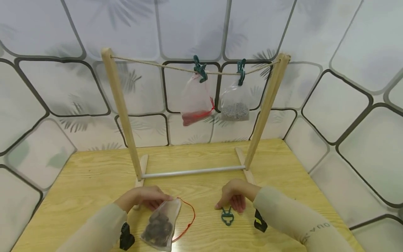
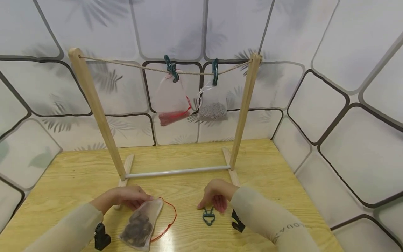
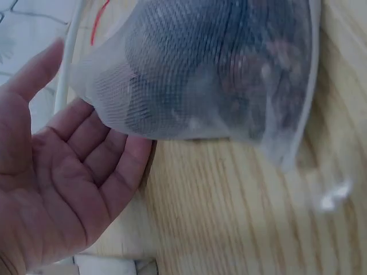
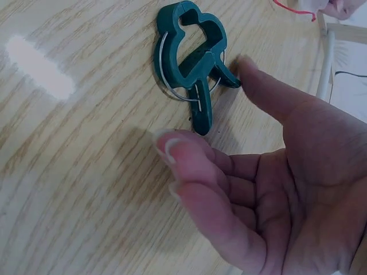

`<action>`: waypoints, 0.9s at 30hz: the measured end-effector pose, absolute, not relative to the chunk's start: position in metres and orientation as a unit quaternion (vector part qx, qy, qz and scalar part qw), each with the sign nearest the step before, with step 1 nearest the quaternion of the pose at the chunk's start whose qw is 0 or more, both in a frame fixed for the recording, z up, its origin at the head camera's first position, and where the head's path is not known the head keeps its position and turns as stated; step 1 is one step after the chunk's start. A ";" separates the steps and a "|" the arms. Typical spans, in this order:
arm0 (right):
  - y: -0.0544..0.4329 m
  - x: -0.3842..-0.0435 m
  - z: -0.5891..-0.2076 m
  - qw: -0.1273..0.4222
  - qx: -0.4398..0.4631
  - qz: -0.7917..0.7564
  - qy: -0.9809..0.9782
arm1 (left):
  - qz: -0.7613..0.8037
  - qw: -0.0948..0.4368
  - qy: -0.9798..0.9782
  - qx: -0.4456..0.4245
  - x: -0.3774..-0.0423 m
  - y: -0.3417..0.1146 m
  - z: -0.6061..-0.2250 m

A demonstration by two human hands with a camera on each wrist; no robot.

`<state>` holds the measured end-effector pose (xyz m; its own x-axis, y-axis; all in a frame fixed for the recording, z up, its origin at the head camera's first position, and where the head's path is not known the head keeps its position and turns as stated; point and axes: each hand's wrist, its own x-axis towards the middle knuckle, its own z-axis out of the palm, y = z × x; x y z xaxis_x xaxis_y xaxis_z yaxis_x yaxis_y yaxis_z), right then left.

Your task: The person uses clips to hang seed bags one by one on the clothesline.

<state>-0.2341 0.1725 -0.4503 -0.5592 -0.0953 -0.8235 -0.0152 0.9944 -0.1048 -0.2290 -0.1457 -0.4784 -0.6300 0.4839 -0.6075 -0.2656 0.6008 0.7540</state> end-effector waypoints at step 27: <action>0.166 -0.238 -0.445 0.409 -0.049 -0.178 0.894 | 0.494 0.470 0.729 0.063 -0.217 -0.161 -0.489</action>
<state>-0.2385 0.1660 -0.4449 -0.6605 -0.2340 -0.7135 0.0574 0.9317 -0.3587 -0.2166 -0.1608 -0.4895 -0.5497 0.5560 -0.6235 -0.3734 0.5041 0.7788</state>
